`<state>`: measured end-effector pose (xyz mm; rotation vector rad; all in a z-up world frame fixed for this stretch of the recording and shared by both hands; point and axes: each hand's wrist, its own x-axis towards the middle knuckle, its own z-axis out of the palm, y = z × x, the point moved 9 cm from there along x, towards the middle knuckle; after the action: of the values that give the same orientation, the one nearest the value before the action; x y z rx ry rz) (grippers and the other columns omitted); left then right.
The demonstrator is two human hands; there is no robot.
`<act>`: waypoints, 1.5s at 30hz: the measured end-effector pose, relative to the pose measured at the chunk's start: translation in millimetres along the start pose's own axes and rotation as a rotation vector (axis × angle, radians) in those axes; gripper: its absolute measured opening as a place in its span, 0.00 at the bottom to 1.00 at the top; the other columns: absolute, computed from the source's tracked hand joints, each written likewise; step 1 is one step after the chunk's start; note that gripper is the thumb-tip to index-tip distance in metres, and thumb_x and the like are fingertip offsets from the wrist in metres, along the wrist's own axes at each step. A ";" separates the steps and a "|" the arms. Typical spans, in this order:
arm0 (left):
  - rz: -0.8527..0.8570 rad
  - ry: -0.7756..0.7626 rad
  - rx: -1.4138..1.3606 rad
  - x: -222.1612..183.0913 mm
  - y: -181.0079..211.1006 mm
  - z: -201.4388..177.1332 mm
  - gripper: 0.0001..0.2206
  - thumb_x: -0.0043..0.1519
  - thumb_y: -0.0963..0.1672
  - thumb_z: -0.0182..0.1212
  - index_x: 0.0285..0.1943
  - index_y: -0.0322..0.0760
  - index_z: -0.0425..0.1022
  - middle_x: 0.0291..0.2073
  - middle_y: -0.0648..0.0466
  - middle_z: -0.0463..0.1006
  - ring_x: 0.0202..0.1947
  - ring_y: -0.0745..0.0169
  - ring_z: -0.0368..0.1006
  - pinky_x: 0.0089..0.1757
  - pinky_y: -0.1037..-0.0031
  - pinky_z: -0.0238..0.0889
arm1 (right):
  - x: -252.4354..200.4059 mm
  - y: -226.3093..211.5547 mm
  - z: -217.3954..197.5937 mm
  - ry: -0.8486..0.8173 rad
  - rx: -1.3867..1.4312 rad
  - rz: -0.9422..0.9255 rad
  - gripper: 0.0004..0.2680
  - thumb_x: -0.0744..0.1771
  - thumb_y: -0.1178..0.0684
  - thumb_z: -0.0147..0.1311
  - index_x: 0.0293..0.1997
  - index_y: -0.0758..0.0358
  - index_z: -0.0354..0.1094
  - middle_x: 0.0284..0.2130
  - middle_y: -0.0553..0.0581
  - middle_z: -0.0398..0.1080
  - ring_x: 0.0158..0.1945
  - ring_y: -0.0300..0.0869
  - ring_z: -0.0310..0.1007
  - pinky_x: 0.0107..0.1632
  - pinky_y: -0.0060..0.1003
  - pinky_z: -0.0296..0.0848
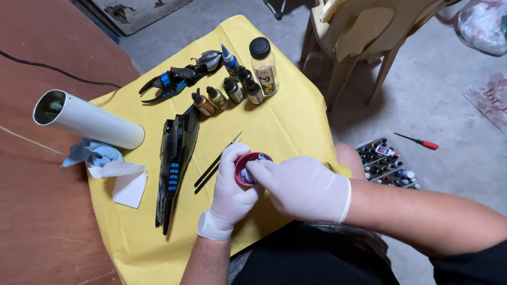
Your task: Mixing different colors of paint in a small container and preparing them for application on a model part.
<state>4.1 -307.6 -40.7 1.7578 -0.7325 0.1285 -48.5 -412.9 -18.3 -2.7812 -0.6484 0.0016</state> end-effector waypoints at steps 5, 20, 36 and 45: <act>0.065 0.040 0.117 0.8 6.2 -3.0 0.30 0.45 0.36 0.76 0.56 0.32 0.64 0.51 0.44 0.69 0.56 0.42 0.71 0.59 0.56 0.61 | 11.1 11.2 -2.4 -0.246 0.658 0.160 0.20 0.61 0.56 0.44 0.61 0.52 0.59 0.35 0.64 0.72 0.44 0.68 0.76 0.46 0.58 0.74; 0.228 0.042 0.301 -2.8 26.3 -3.9 0.33 0.45 0.35 0.76 0.60 0.27 0.62 0.55 0.39 0.66 0.59 0.33 0.68 0.60 0.51 0.61 | 6.5 2.1 13.5 0.074 1.099 0.048 0.28 0.60 0.64 0.41 0.71 0.60 0.52 0.51 0.66 0.71 0.51 0.57 0.69 0.53 0.55 0.70; 0.068 -0.151 0.106 -2.3 12.6 8.1 0.32 0.42 0.36 0.74 0.57 0.31 0.63 0.53 0.42 0.67 0.59 0.36 0.68 0.61 0.52 0.60 | -4.6 5.9 15.3 0.053 0.198 -0.212 0.26 0.59 0.61 0.46 0.67 0.58 0.55 0.46 0.60 0.72 0.27 0.68 0.74 0.29 0.61 0.75; 0.054 -0.098 0.101 5.8 16.3 -1.6 0.33 0.42 0.36 0.72 0.58 0.30 0.62 0.54 0.42 0.66 0.60 0.37 0.68 0.60 0.52 0.60 | -1.2 -4.2 10.9 0.025 0.276 -0.147 0.31 0.60 0.65 0.44 0.74 0.62 0.43 0.51 0.67 0.70 0.32 0.73 0.74 0.31 0.65 0.75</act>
<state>0.4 -310.7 -24.0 1.8516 -0.8577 0.1178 -52.1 -406.8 -27.6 -2.4611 -0.7810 0.0245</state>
